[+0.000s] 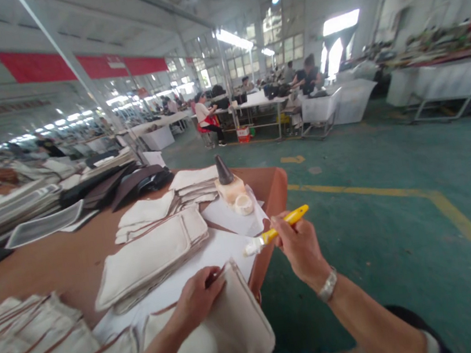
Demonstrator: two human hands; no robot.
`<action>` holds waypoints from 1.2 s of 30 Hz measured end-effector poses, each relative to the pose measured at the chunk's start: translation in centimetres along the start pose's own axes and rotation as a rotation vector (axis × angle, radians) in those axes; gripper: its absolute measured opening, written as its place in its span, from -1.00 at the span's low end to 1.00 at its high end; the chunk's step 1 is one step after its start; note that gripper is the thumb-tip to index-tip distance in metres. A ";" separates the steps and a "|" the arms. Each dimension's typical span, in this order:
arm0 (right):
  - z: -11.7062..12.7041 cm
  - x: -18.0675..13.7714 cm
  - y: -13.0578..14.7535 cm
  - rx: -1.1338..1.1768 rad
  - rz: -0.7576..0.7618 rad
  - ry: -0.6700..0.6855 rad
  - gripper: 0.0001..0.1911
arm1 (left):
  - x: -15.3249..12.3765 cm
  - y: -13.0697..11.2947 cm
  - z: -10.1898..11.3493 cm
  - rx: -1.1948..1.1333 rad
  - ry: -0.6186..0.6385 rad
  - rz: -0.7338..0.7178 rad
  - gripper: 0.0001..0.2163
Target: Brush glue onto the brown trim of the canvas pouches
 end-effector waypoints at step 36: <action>2.4 -10.3 16.4 -0.243 0.587 0.309 -0.80 | -17.3 -16.0 1.5 0.462 -0.329 -1.208 -0.76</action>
Point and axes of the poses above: each hand's wrist, its own x-axis towards the middle knuckle, its own z-axis out of the back of the hand, y = z × x, the point moved 10 cm from there along x, towards the middle knuckle, and after that the axes turned 14 degrees about -x, right-handed, at the moved point
